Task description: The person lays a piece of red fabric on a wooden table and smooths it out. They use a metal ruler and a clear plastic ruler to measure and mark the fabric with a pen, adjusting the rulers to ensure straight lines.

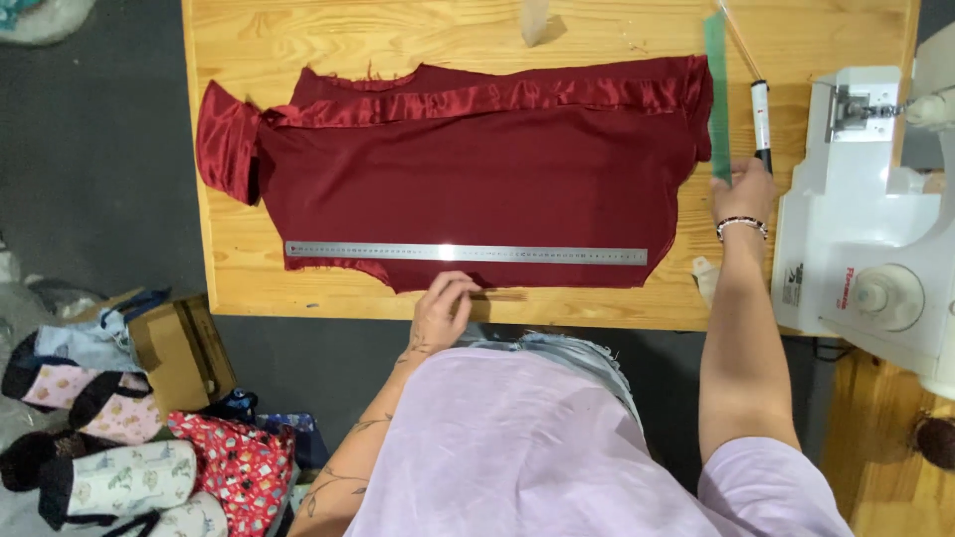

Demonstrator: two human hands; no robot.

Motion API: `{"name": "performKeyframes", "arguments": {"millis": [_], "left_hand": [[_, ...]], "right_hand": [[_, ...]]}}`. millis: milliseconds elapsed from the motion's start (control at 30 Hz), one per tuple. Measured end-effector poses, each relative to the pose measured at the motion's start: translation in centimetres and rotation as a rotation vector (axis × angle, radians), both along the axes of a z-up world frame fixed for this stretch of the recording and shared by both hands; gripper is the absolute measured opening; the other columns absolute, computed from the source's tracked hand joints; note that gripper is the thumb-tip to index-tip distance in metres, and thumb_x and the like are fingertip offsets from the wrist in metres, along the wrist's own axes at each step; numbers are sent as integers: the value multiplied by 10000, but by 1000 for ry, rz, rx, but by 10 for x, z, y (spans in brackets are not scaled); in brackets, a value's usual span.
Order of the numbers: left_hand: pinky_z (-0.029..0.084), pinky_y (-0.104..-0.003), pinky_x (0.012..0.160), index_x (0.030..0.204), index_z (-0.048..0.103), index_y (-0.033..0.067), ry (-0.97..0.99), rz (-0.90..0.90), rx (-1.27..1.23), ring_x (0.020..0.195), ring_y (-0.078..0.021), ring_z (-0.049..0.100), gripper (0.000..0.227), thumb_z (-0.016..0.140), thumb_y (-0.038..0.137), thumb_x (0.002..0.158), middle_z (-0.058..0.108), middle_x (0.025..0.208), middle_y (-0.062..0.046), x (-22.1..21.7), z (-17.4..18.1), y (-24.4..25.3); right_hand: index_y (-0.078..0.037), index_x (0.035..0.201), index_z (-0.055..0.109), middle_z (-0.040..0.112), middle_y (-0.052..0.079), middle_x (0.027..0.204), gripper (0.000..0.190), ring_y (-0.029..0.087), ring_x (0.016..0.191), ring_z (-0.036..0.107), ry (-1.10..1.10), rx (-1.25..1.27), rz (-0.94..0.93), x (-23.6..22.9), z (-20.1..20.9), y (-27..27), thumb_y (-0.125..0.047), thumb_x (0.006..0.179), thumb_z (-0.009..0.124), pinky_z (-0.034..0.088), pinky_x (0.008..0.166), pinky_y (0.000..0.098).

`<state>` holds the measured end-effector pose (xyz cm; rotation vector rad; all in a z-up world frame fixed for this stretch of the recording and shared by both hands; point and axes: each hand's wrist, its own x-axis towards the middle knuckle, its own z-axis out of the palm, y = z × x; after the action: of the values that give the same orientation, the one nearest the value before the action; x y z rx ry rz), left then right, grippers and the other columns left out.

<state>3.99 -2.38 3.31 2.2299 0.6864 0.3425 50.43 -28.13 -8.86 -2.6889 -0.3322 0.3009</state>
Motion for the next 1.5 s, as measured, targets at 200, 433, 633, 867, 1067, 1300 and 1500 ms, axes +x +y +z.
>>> {"name": "performKeyframes", "arguments": {"millis": [200, 433, 633, 867, 1067, 1300, 1500], "left_hand": [[543, -420, 912, 1124, 689, 146, -143, -504, 305, 1082, -280, 663, 209, 629, 241, 948, 673, 1117, -74, 51, -34, -10], [322, -512, 1205, 1429, 500, -8, -23, -940, 211, 1428, -367, 437, 696, 606, 483, 947, 509, 1476, -234, 118, -11, -34], [148, -450, 1279, 1521, 394, 38, 3, -1080, 374, 1535, -275, 274, 876, 481, 683, 935, 363, 1607, -162, 137, -51, -58], [60, -485, 1286, 1563, 313, 51, 23, -1042, 461, 1558, -267, 186, 859, 420, 660, 967, 264, 1653, -144, 134, -61, -75], [54, -509, 1279, 1587, 270, 71, 29, -1032, 523, 1561, -269, 161, 879, 406, 674, 963, 224, 1666, -138, 131, -72, -80], [41, -561, 1271, 1588, 275, 68, 67, -958, 413, 1562, -271, 179, 807, 530, 519, 969, 232, 1667, -146, 122, -69, -90], [191, -482, 1264, 1572, 325, 44, 103, -983, 490, 1537, -293, 277, 730, 589, 472, 1043, 293, 1641, -147, 122, -59, -104]], "right_hand": [[-11, 1126, 634, 551, 154, 950, 158, 392, 952, 597, -265, 212, 24, -37, 40, -13, -63, 1024, 742, 468, 886, 478], [159, 1230, 546, 596, 446, 1083, 234, 615, 1067, 551, -269, 363, -178, -201, 160, -21, -26, 1088, 571, 454, 880, 637], [-52, 1436, 509, 668, 307, 1059, 399, 553, 1040, 610, -119, 299, -402, -341, 171, -23, -141, 1053, 580, 479, 864, 603], [-164, 1367, 645, 674, 168, 1156, 374, 405, 1058, 658, -84, 202, -362, -412, 138, -27, -250, 1004, 668, 532, 875, 499], [-255, 1365, 656, 665, 106, 1028, 382, 346, 972, 683, -33, 125, -364, -430, 113, -53, -307, 988, 678, 559, 804, 447], [-253, 1365, 657, 641, 77, 948, 384, 295, 859, 693, 16, 45, -295, -423, 97, -76, -329, 989, 672, 573, 704, 395], [-135, 1379, 637, 653, 98, 980, 420, 228, 815, 646, 99, 74, -267, -413, 102, -79, -286, 987, 646, 529, 660, 332]]}}
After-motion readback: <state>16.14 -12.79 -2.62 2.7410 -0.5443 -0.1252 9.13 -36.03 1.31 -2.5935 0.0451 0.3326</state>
